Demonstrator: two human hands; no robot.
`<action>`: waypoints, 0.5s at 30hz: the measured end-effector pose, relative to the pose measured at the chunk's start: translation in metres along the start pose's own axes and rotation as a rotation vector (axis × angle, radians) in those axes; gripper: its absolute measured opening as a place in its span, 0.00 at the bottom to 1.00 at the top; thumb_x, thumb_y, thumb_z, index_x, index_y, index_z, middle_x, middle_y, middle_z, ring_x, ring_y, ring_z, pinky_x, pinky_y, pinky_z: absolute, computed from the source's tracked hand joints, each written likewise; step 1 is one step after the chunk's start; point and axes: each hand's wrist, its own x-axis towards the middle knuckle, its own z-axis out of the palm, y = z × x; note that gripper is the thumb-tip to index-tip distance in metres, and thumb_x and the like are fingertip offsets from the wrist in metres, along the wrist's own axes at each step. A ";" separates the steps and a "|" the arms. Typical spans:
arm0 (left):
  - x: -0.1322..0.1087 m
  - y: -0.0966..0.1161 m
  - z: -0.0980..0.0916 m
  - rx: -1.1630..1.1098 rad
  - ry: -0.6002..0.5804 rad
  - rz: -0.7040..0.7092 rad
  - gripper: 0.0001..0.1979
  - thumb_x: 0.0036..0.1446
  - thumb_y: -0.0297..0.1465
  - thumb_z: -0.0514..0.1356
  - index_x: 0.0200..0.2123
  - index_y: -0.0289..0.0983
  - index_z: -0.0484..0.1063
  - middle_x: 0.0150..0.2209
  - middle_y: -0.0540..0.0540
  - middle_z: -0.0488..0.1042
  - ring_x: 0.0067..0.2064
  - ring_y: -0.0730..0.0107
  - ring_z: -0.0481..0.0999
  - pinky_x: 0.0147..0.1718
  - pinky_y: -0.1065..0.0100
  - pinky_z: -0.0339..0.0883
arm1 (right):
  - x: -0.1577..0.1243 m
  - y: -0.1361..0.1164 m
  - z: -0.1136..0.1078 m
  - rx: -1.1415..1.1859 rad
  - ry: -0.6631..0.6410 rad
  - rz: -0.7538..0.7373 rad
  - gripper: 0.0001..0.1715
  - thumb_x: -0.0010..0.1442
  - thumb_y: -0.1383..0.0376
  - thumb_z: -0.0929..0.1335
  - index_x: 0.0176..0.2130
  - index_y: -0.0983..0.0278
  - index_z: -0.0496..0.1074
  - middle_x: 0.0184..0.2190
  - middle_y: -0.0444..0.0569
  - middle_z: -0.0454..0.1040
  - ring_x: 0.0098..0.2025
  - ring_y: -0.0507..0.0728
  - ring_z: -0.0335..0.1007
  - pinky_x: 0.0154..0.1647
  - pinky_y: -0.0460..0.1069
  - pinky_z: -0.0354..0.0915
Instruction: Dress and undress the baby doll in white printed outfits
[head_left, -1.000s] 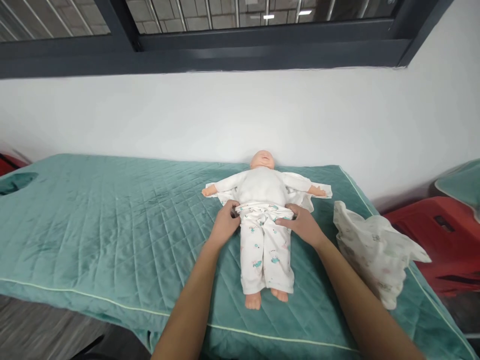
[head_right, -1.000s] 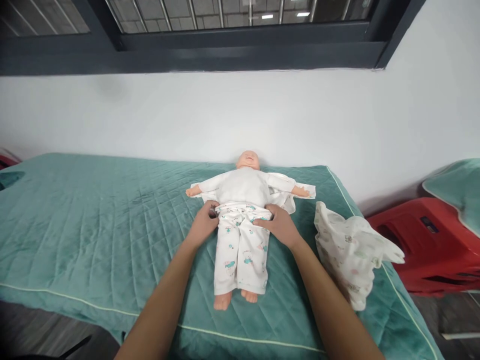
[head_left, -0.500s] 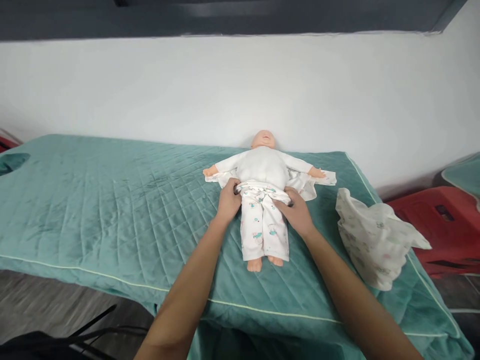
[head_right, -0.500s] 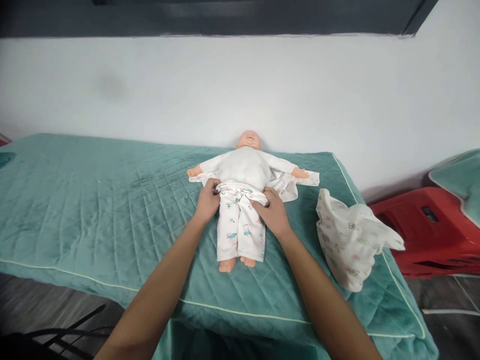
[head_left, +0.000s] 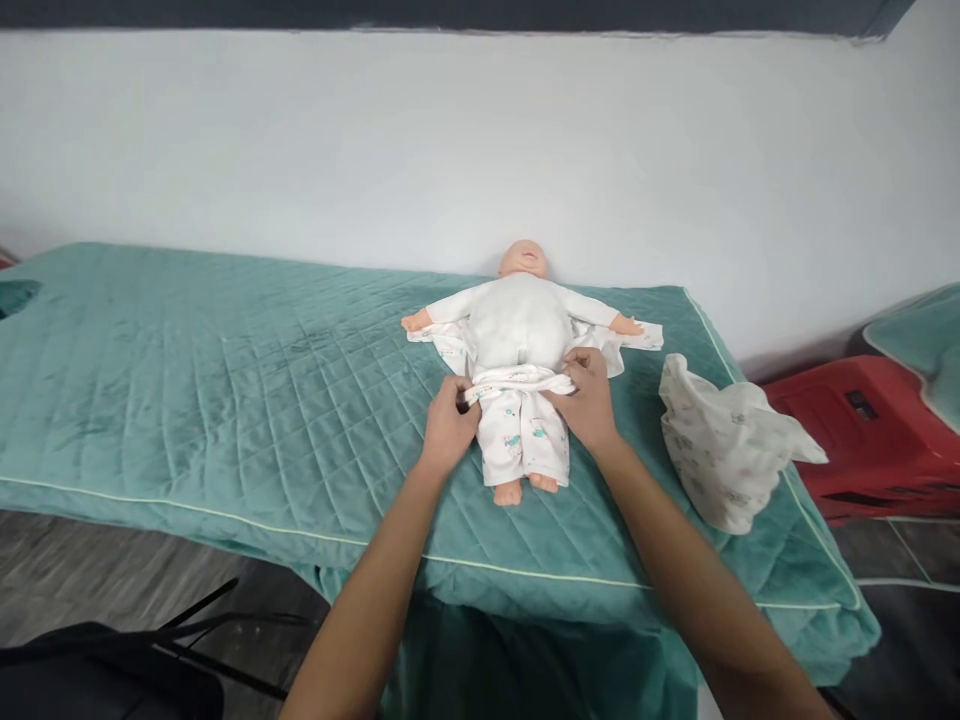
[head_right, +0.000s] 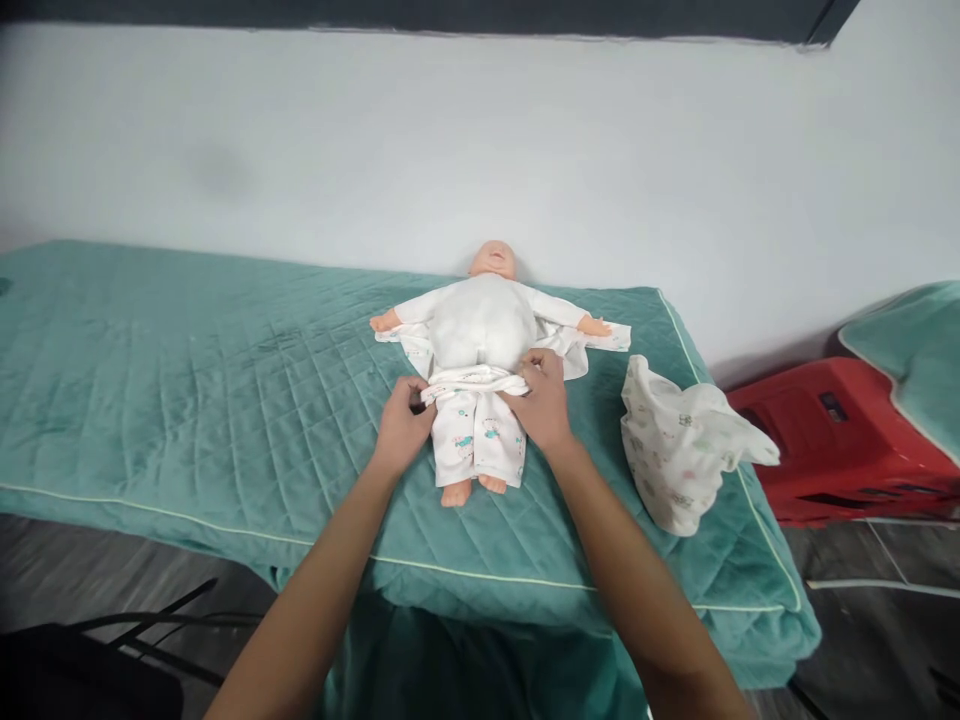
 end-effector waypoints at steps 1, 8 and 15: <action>0.000 0.000 0.000 -0.027 0.002 -0.009 0.13 0.51 0.22 0.58 0.40 0.40 0.67 0.37 0.51 0.73 0.39 0.70 0.72 0.39 0.69 0.64 | -0.003 -0.003 -0.002 0.001 -0.024 -0.033 0.17 0.57 0.57 0.71 0.25 0.59 0.63 0.37 0.50 0.72 0.44 0.61 0.67 0.50 0.57 0.65; 0.010 0.000 0.000 -0.067 -0.050 0.039 0.14 0.46 0.20 0.55 0.37 0.39 0.69 0.36 0.51 0.72 0.38 0.69 0.70 0.39 0.68 0.63 | -0.037 -0.022 -0.021 0.063 -0.211 0.280 0.17 0.54 0.54 0.70 0.24 0.60 0.64 0.20 0.40 0.65 0.27 0.53 0.61 0.28 0.48 0.56; -0.022 0.009 -0.020 -0.078 -0.249 0.168 0.05 0.48 0.23 0.57 0.26 0.39 0.66 0.34 0.49 0.67 0.39 0.67 0.69 0.41 0.66 0.65 | -0.025 -0.026 -0.020 0.045 -0.238 0.324 0.12 0.52 0.57 0.69 0.34 0.59 0.66 0.28 0.40 0.71 0.33 0.55 0.65 0.34 0.48 0.59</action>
